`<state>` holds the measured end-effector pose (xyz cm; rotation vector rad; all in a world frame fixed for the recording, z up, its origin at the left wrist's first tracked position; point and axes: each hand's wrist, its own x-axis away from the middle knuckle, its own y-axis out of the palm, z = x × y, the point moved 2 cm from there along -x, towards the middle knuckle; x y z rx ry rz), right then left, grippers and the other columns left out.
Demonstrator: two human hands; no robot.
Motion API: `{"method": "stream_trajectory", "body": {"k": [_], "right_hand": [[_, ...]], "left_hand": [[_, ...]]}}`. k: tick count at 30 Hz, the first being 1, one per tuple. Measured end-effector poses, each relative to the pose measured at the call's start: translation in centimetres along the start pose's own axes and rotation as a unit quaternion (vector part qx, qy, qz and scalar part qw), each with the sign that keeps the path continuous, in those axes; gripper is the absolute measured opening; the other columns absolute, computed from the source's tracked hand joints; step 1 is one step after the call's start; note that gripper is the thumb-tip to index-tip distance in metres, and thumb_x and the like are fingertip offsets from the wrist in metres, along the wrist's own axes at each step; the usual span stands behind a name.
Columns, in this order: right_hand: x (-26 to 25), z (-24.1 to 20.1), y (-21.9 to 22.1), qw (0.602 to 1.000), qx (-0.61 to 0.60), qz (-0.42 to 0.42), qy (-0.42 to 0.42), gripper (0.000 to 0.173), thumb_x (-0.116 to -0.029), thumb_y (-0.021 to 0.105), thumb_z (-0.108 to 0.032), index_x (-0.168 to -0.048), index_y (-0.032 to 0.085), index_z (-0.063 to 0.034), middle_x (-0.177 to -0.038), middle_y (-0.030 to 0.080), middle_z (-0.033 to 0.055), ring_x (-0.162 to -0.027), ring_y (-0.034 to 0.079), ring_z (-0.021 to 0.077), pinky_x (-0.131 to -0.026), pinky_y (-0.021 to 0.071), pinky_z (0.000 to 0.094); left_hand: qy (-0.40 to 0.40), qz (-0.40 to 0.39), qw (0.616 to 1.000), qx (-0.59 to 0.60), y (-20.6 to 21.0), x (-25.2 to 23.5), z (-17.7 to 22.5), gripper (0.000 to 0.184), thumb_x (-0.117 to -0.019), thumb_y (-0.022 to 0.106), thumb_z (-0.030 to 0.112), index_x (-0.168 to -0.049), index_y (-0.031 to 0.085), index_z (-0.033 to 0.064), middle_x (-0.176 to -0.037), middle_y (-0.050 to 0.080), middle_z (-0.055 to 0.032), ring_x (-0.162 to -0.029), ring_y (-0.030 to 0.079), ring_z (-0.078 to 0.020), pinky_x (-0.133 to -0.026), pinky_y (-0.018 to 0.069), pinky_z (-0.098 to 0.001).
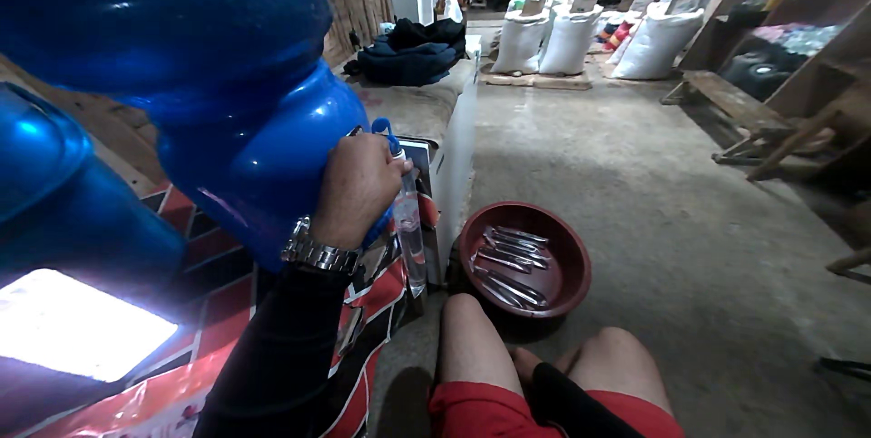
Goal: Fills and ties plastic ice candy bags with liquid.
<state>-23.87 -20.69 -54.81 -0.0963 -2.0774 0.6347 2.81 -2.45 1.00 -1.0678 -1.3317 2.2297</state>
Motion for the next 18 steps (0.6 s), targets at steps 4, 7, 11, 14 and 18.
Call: {"method": "stream_trajectory", "body": {"k": [4,7,11,14,18], "right_hand": [[-0.3,0.7,-0.8,1.000,0.012,0.018,-0.003,0.048,-0.0977,0.059,-0.047,-0.126,0.072,-0.0110,-0.123,0.071,0.0180,-0.119,0.067,0.0352,-0.104,0.0498,0.0605],[1.8,-1.4,-3.3,0.994,-0.083,0.073,0.017,0.043,-0.1059,0.052,-0.039,-0.127,0.069,-0.0058,-0.120,0.072,0.0198,-0.113,0.069,0.0337,-0.102,0.0517,0.0560],[3.6,-6.1,-7.9,0.962,-0.197,0.174,-0.067,0.038,-0.1040,0.059,-0.037,-0.119,0.072,-0.0045,-0.109,0.073,0.0177,-0.101,0.072,0.0309,-0.095,0.0556,0.0547],[8.4,-13.9,-13.5,0.924,-0.225,0.211,-0.224,0.034,-0.1032,0.062,-0.032,-0.116,0.071,-0.0023,-0.100,0.073,0.0139,-0.086,0.071,0.0235,-0.084,0.0593,0.0458],[17.4,-26.4,-20.9,0.843,-0.313,0.192,-0.393,0.033,-0.1062,0.057,-0.027,-0.120,0.067,0.0004,-0.107,0.073,0.0117,-0.089,0.072,0.0188,-0.084,0.0614,0.0382]], "left_hand": [[-0.009,-0.008,1.000,-0.002,0.1,-0.3,0.0,0.035,-0.0946,0.075,0.033,-0.074,0.064,0.0073,-0.071,0.062,-0.0120,-0.069,0.063,-0.0313,-0.061,0.0502,-0.0539],[-0.029,-0.029,0.999,-0.007,0.0,-0.9,0.2,0.033,-0.0946,0.074,0.035,-0.078,0.067,0.0069,-0.076,0.064,-0.0110,-0.075,0.065,-0.0296,-0.068,0.0522,-0.0544],[-0.032,-0.037,0.999,-0.006,-0.2,-1.1,0.2,0.034,-0.0950,0.074,0.035,-0.077,0.066,0.0064,-0.075,0.064,-0.0113,-0.075,0.064,-0.0292,-0.068,0.0523,-0.0534],[-0.015,-0.035,0.999,0.006,-0.3,-0.8,0.2,0.033,-0.0951,0.074,0.033,-0.078,0.067,0.0060,-0.075,0.064,-0.0130,-0.074,0.064,-0.0317,-0.066,0.0518,-0.0558],[0.009,-0.026,0.999,0.027,-0.3,0.1,-0.3,0.032,-0.0967,0.073,0.033,-0.080,0.068,0.0064,-0.072,0.065,-0.0147,-0.063,0.064,-0.0342,-0.060,0.0523,-0.0585]]}}
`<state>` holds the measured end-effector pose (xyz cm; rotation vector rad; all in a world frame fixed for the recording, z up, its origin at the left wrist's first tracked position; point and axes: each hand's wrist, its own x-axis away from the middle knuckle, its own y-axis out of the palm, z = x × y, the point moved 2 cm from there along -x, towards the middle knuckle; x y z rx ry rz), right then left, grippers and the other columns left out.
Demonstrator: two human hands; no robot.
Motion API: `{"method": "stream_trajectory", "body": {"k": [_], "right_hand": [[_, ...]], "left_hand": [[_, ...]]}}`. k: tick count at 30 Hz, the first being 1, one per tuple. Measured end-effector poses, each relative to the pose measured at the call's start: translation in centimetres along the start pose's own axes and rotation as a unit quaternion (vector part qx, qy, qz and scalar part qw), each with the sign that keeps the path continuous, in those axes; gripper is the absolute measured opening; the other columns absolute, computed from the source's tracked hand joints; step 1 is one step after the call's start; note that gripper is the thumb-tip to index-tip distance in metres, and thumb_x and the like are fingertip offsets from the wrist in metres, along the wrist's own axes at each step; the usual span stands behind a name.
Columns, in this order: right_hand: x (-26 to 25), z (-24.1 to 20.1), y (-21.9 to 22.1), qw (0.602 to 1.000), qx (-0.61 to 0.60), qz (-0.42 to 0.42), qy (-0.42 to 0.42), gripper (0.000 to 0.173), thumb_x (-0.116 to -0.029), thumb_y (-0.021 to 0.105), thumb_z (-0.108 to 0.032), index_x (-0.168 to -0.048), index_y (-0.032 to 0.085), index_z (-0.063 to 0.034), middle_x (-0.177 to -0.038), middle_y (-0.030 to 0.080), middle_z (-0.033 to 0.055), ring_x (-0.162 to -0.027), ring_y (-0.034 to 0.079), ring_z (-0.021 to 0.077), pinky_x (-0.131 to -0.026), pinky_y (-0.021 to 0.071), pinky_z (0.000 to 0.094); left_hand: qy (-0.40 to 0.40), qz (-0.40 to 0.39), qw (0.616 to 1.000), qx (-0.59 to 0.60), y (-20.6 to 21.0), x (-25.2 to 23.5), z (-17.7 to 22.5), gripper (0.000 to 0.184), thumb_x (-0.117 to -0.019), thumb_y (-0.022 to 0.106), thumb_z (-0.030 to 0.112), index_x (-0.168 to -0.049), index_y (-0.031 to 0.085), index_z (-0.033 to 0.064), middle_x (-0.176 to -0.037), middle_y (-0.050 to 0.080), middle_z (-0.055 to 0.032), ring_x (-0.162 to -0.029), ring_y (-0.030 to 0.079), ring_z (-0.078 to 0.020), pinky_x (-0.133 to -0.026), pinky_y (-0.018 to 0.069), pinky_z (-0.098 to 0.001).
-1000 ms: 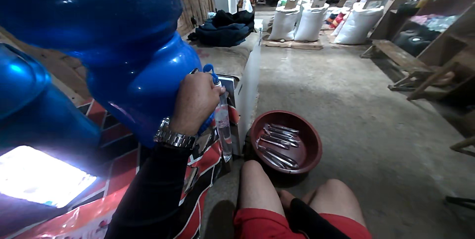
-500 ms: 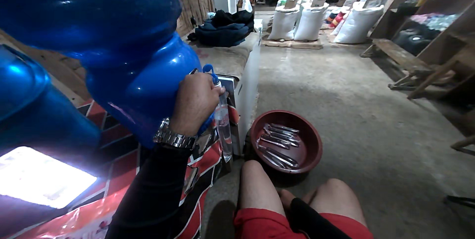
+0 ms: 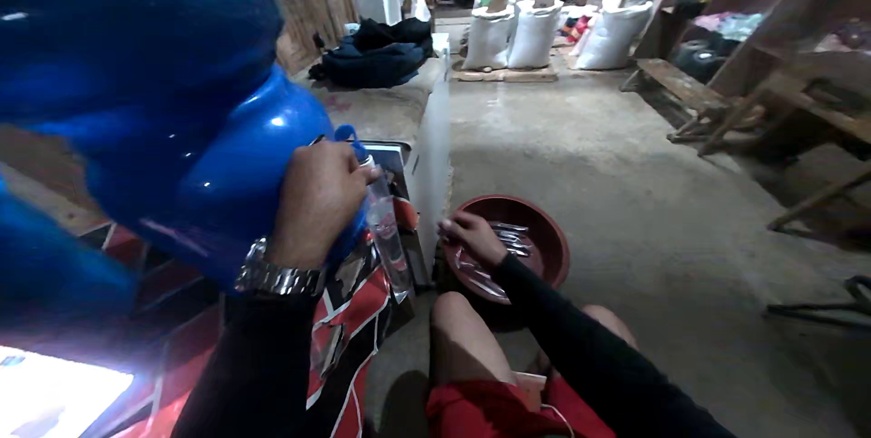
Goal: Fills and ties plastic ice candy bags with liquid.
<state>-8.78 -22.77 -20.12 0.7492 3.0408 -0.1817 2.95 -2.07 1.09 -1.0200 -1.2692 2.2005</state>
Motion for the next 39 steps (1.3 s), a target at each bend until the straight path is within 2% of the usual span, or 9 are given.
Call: {"method": "stream_trajectory", "body": {"k": [5,10,14,16,20,24,28,32,39], "right_hand": [[-4.3,-14.8,2.5,0.978,-0.006,-0.070,-0.198,0.038,-0.1103,0.047,-0.027,-0.131,0.062,0.0017,-0.114,0.071,0.0155,-0.095,0.071,0.0204,-0.088,0.0603,0.0410],[-5.9,-22.3,5.1,0.944,0.156,-0.143,-0.252,0.036,-0.1085,0.054,-0.025,-0.136,0.063,-0.0048,-0.115,0.071,0.0165,-0.099,0.070,0.0246,-0.090,0.0578,0.0452],[-6.0,-23.8,5.9,0.934,0.252,-0.177,-0.179,0.039,-0.1088,0.052,-0.034,-0.133,0.063,-0.0048,-0.110,0.070,0.0178,-0.092,0.070,0.0285,-0.075,0.0583,0.0490],[-6.4,-23.8,5.8,0.929,0.269,-0.178,-0.180,0.037,-0.1077,0.055,-0.034,-0.125,0.067,-0.0029,-0.107,0.071,0.0168,-0.095,0.069,0.0276,-0.082,0.0568,0.0503],[-6.9,-24.2,5.6,0.912,0.297,-0.186,-0.212,0.033,-0.1061,0.059,-0.031,-0.112,0.072,-0.0017,-0.093,0.070,0.0126,-0.079,0.067,0.0209,-0.074,0.0569,0.0427],[-7.1,-24.7,5.9,0.902,0.325,-0.180,-0.221,0.030,-0.1042,0.062,-0.030,-0.105,0.073,-0.0017,-0.090,0.070,0.0112,-0.080,0.067,0.0201,-0.074,0.0563,0.0420],[-7.5,-24.7,6.0,0.896,0.336,-0.181,-0.229,0.031,-0.1034,0.064,-0.030,-0.109,0.072,-0.0011,-0.096,0.071,0.0126,-0.084,0.068,0.0213,-0.078,0.0574,0.0423],[-8.0,-24.5,6.3,0.895,0.313,-0.176,-0.265,0.030,-0.1014,0.067,-0.023,-0.124,0.071,-0.0039,-0.112,0.073,0.0133,-0.098,0.070,0.0220,-0.087,0.0571,0.0421],[-7.7,-24.3,6.4,0.892,0.316,-0.164,-0.277,0.029,-0.1025,0.065,-0.022,-0.124,0.072,-0.0047,-0.113,0.073,0.0127,-0.100,0.070,0.0228,-0.090,0.0566,0.0440]], "left_hand": [[-0.009,0.002,0.999,-0.034,0.3,-1.0,-0.3,0.032,-0.0956,0.074,0.036,-0.081,0.069,0.0080,-0.076,0.067,-0.0141,-0.068,0.066,-0.0345,-0.065,0.0537,-0.0642],[0.010,0.009,0.998,-0.069,0.3,-1.3,-0.6,0.021,-0.0916,0.074,0.026,-0.081,0.070,0.0075,-0.078,0.069,-0.0146,-0.076,0.068,-0.0357,-0.070,0.0523,-0.0658],[0.019,0.010,0.997,-0.069,0.3,-1.1,-0.9,0.023,-0.0911,0.075,0.029,-0.084,0.072,0.0075,-0.079,0.070,-0.0144,-0.077,0.069,-0.0342,-0.071,0.0522,-0.0651],[0.013,0.008,0.998,-0.063,0.4,-1.1,-1.0,0.028,-0.0908,0.076,0.033,-0.080,0.069,0.0089,-0.075,0.069,-0.0122,-0.070,0.068,-0.0316,-0.067,0.0531,-0.0626],[0.005,0.003,0.998,-0.061,0.5,-1.1,-1.2,0.037,-0.0920,0.074,0.040,-0.073,0.065,0.0096,-0.070,0.066,-0.0107,-0.065,0.067,-0.0295,-0.063,0.0539,-0.0607],[0.006,0.005,0.999,-0.052,0.5,-1.0,-1.3,0.037,-0.0928,0.074,0.041,-0.072,0.065,0.0116,-0.069,0.067,-0.0084,-0.063,0.067,-0.0268,-0.061,0.0543,-0.0585],[-0.001,0.007,0.999,-0.049,0.6,-1.1,-1.3,0.036,-0.0919,0.075,0.038,-0.070,0.063,0.0115,-0.068,0.066,-0.0079,-0.063,0.067,-0.0265,-0.061,0.0535,-0.0581],[-0.001,0.011,0.999,-0.043,0.6,-1.0,-1.3,0.038,-0.0919,0.076,0.040,-0.071,0.062,0.0120,-0.067,0.066,-0.0063,-0.061,0.066,-0.0247,-0.061,0.0544,-0.0567],[-0.006,0.010,0.999,-0.050,0.6,-1.2,-1.3,0.039,-0.0914,0.077,0.040,-0.070,0.062,0.0113,-0.066,0.065,-0.0073,-0.061,0.066,-0.0256,-0.060,0.0535,-0.0566]]}}
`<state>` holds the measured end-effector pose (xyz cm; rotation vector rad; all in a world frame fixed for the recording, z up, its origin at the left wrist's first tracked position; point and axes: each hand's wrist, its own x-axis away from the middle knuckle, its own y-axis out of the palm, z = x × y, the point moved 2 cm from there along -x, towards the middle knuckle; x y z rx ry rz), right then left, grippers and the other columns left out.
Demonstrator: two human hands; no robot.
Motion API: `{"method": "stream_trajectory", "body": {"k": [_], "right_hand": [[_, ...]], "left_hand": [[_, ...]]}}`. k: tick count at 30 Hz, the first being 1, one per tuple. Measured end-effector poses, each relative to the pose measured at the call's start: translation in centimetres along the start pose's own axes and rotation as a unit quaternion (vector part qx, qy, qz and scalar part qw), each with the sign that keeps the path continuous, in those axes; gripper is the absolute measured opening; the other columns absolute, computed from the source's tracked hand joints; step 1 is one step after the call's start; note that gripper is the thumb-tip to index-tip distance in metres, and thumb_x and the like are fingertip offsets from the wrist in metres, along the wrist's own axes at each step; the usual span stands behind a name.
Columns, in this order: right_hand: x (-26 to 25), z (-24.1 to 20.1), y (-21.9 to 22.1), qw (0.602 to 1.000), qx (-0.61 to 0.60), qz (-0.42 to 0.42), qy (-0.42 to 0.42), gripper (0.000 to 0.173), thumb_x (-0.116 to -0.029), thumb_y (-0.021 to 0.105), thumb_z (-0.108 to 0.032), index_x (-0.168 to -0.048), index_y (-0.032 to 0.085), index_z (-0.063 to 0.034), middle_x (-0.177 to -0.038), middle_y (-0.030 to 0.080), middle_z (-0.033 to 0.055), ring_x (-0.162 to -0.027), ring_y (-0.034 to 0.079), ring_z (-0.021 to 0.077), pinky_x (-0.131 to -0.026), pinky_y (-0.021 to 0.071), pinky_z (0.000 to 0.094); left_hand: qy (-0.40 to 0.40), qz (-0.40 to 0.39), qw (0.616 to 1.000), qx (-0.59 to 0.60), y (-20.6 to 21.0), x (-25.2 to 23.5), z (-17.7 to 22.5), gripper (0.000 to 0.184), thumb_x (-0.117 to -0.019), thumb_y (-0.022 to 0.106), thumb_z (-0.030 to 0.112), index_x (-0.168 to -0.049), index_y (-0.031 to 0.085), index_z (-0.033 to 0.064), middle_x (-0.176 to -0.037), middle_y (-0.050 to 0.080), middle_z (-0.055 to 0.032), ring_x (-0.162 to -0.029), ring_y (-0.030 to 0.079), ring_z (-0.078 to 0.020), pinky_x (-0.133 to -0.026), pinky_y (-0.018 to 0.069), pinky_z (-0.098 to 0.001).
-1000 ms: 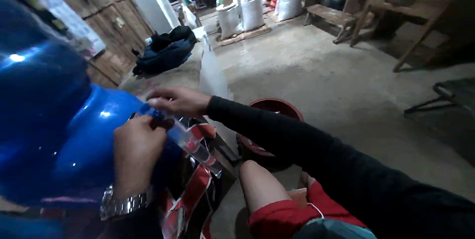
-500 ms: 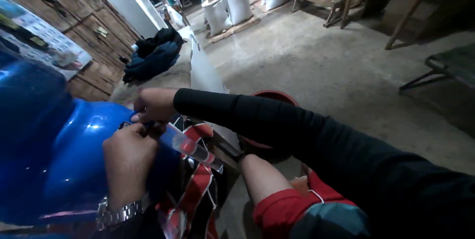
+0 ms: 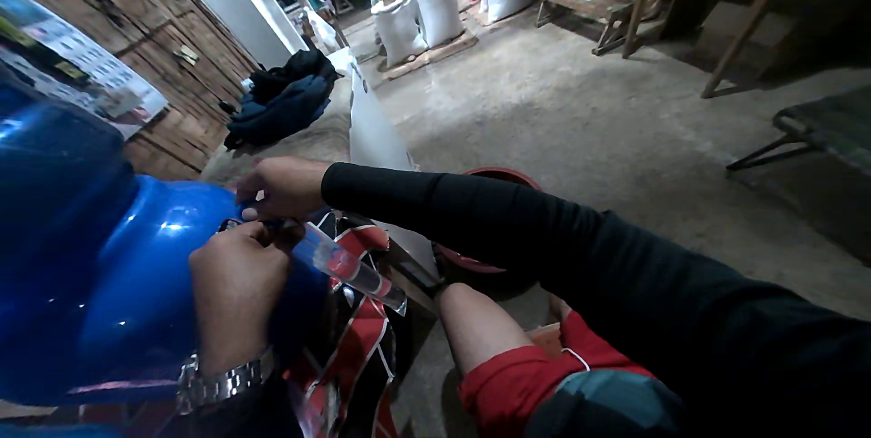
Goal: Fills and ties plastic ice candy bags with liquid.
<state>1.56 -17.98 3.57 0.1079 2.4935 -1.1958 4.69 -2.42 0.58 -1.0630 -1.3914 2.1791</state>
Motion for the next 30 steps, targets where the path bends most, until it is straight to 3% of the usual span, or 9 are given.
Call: {"method": "stream_trajectory", "body": {"k": [2,9,23,28,30], "right_hand": [[0.2,0.0,0.0,1.000,-0.008,0.004,0.010,0.030,-0.1027,0.065,-0.023,-0.125,0.071,-0.0049,-0.112,0.074,0.0123,-0.098,0.071,0.0222,-0.088,0.0576,0.0442],[0.5,0.4,0.7,0.998,-0.021,0.054,0.008,0.027,-0.1010,0.067,-0.023,-0.123,0.073,-0.0083,-0.117,0.073,0.0108,-0.107,0.070,0.0222,-0.097,0.0551,0.0461],[2.1,-0.1,1.4,0.993,-0.034,0.113,-0.001,0.026,-0.1026,0.064,-0.023,-0.124,0.073,-0.0119,-0.102,0.076,0.0076,-0.092,0.072,0.0213,-0.088,0.0577,0.0485],[3.4,-0.6,2.5,0.984,-0.056,0.169,-0.012,0.019,-0.0964,0.072,-0.010,-0.115,0.074,-0.0092,-0.097,0.074,0.0076,-0.087,0.072,0.0188,-0.080,0.0610,0.0437],[4.1,0.0,2.6,0.982,-0.095,0.162,-0.029,0.026,-0.0933,0.072,-0.002,-0.119,0.071,-0.0059,-0.101,0.074,0.0101,-0.090,0.072,0.0203,-0.083,0.0609,0.0434]], "left_hand": [[-0.003,-0.001,1.000,-0.001,0.1,-0.1,0.0,0.038,-0.0910,0.077,0.039,-0.070,0.062,0.0116,-0.066,0.065,-0.0073,-0.061,0.066,-0.0257,-0.060,0.0536,-0.0566],[-0.006,-0.004,1.000,0.000,0.1,0.0,0.0,0.037,-0.0913,0.077,0.039,-0.071,0.062,0.0118,-0.067,0.065,-0.0071,-0.062,0.066,-0.0253,-0.061,0.0539,-0.0564],[0.001,-0.003,1.000,0.002,0.0,0.1,0.1,0.029,-0.0916,0.075,0.035,-0.076,0.068,0.0111,-0.070,0.067,-0.0079,-0.064,0.068,-0.0262,-0.062,0.0551,-0.0584],[-0.008,-0.003,1.000,0.002,0.0,0.1,0.0,0.017,-0.0893,0.073,0.024,-0.078,0.070,0.0108,-0.072,0.069,-0.0090,-0.065,0.068,-0.0278,-0.062,0.0543,-0.0594],[-0.013,-0.006,1.000,-0.001,-0.1,0.1,0.0,0.013,-0.0882,0.071,0.022,-0.081,0.072,0.0102,-0.075,0.070,-0.0097,-0.067,0.069,-0.0284,-0.064,0.0545,-0.0605]]}}
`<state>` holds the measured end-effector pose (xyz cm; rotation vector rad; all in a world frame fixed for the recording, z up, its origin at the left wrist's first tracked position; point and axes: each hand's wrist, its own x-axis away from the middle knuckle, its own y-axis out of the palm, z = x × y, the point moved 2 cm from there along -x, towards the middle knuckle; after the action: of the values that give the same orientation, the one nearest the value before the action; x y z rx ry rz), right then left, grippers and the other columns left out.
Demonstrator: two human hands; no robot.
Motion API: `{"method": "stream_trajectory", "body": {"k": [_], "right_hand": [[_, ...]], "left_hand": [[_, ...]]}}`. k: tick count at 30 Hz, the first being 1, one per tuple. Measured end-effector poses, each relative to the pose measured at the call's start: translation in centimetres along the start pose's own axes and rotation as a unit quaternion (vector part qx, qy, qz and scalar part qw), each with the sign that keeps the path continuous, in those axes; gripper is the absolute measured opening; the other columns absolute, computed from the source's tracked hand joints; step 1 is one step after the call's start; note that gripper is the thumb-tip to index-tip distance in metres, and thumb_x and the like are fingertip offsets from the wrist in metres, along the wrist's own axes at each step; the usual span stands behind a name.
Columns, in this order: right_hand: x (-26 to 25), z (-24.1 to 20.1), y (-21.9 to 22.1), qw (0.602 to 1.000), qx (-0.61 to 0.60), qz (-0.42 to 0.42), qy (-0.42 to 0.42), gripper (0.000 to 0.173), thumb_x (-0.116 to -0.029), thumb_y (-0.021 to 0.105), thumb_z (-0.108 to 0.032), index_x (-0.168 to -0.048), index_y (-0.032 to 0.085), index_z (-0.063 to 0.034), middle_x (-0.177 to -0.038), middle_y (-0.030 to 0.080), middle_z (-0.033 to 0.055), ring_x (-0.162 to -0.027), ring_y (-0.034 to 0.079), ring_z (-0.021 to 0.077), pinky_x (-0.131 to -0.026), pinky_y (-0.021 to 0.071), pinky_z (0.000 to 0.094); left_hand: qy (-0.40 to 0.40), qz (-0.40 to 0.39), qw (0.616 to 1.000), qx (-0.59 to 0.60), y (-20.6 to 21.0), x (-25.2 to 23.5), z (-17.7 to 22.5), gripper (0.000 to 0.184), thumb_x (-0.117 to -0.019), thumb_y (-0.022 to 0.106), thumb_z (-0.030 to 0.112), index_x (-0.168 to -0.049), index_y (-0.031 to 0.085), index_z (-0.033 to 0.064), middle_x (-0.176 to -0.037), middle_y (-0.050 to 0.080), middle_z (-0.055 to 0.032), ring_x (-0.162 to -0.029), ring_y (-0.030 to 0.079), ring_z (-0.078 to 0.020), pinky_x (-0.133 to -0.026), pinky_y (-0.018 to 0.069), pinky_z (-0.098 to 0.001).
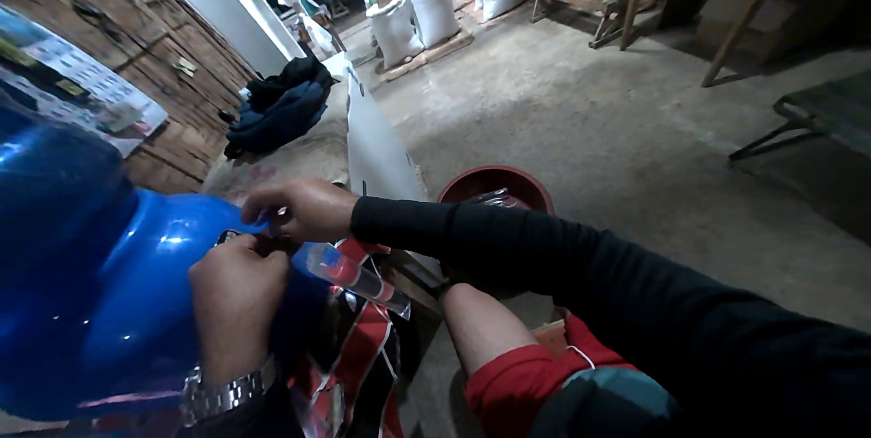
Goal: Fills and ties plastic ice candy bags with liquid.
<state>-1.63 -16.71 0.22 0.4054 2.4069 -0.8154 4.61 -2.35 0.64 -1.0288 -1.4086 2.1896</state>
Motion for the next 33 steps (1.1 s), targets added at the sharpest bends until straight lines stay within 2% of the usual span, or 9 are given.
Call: {"method": "stream_trajectory", "body": {"k": [3,5,9,15,20,23,25,29,33], "right_hand": [[1.2,2.6,0.3,0.991,-0.122,-0.011,0.056,0.052,-0.0960,0.072,-0.009,-0.145,0.054,-0.0074,-0.109,0.072,0.0169,-0.090,0.072,0.0253,-0.082,0.0618,0.0460],[2.3,4.9,0.8,0.978,-0.178,-0.046,0.100,0.064,-0.0972,0.073,-0.017,-0.153,0.043,-0.0075,-0.117,0.069,0.0203,-0.097,0.071,0.0270,-0.088,0.0595,0.0464],[4.2,8.5,2.6,0.969,-0.168,-0.143,0.109,0.045,-0.0979,0.072,-0.026,-0.133,0.062,0.0008,-0.109,0.069,0.0151,-0.096,0.066,0.0169,-0.091,0.0552,0.0382],[5.8,9.0,2.5,0.969,-0.184,-0.130,0.098,0.020,-0.0959,0.074,-0.020,-0.102,0.073,-0.0004,-0.092,0.070,0.0063,-0.083,0.065,0.0083,-0.080,0.0552,0.0311],[8.6,7.7,0.9,0.972,-0.196,-0.082,0.100,0.021,-0.0982,0.071,-0.019,-0.106,0.071,0.0003,-0.093,0.070,0.0069,-0.083,0.065,0.0087,-0.079,0.0560,0.0297],[10.0,7.0,0.0,0.970,-0.215,-0.054,0.101,0.018,-0.0983,0.071,-0.015,-0.109,0.072,-0.0004,-0.095,0.071,0.0072,-0.085,0.067,0.0090,-0.080,0.0575,0.0295],[10.9,6.3,-1.0,0.977,-0.186,-0.044,0.095,0.019,-0.0992,0.070,-0.018,-0.109,0.072,-0.0013,-0.094,0.072,0.0069,-0.084,0.067,0.0089,-0.080,0.0577,0.0301],[12.6,4.7,-3.6,0.992,-0.102,-0.026,0.076,0.021,-0.1009,0.068,-0.022,-0.104,0.074,-0.0021,-0.092,0.072,0.0072,-0.084,0.067,0.0115,-0.081,0.0576,0.0336],[14.0,3.4,-6.6,0.996,-0.036,-0.015,0.076,0.022,-0.1002,0.069,-0.024,-0.101,0.075,-0.0030,-0.088,0.072,0.0062,-0.081,0.067,0.0114,-0.077,0.0578,0.0341]], "left_hand": [[0.008,0.000,1.000,-0.002,0.1,0.0,-0.2,0.018,-0.0891,0.073,0.027,-0.082,0.072,0.0104,-0.075,0.070,-0.0090,-0.066,0.068,-0.0268,-0.064,0.0551,-0.0590],[0.009,-0.008,1.000,-0.004,0.0,-0.1,-0.3,0.025,-0.0913,0.075,0.033,-0.086,0.073,0.0085,-0.076,0.071,-0.0096,-0.067,0.070,-0.0264,-0.066,0.0577,-0.0581],[0.014,-0.063,0.998,0.027,-0.2,-0.1,-0.8,0.031,-0.0903,0.077,0.040,-0.090,0.074,0.0095,-0.075,0.072,-0.0053,-0.065,0.070,-0.0217,-0.067,0.0608,-0.0536],[0.035,-0.163,0.982,0.084,0.6,0.5,-1.6,0.023,-0.0878,0.080,0.034,-0.084,0.074,0.0129,-0.071,0.073,-0.0011,-0.060,0.071,-0.0167,-0.061,0.0637,-0.0422],[0.085,-0.184,0.972,0.117,1.0,1.0,-0.7,0.022,-0.0841,0.081,0.036,-0.089,0.073,0.0155,-0.073,0.072,0.0003,-0.060,0.070,-0.0161,-0.058,0.0625,-0.0392],[0.085,-0.188,0.965,0.161,0.9,1.9,0.9,0.040,-0.0830,0.082,0.021,-0.118,0.064,0.0133,-0.081,0.074,-0.0042,-0.061,0.071,-0.0189,-0.054,0.0631,-0.0385],[0.091,-0.187,0.967,0.150,1.1,2.3,1.7,0.045,-0.0852,0.079,0.023,-0.127,0.065,0.0171,-0.083,0.074,-0.0030,-0.062,0.072,-0.0178,-0.056,0.0639,-0.0383],[0.116,-0.184,0.964,0.151,1.6,3.0,3.4,0.017,-0.0928,0.072,0.031,-0.102,0.078,0.0177,-0.084,0.076,0.0007,-0.066,0.073,-0.0144,-0.061,0.0651,-0.0360],[0.162,-0.151,0.966,0.130,2.1,2.6,5.6,0.021,-0.0922,0.072,0.041,-0.100,0.079,0.0222,-0.094,0.073,0.0010,-0.073,0.070,-0.0131,-0.065,0.0625,-0.0383]]}}
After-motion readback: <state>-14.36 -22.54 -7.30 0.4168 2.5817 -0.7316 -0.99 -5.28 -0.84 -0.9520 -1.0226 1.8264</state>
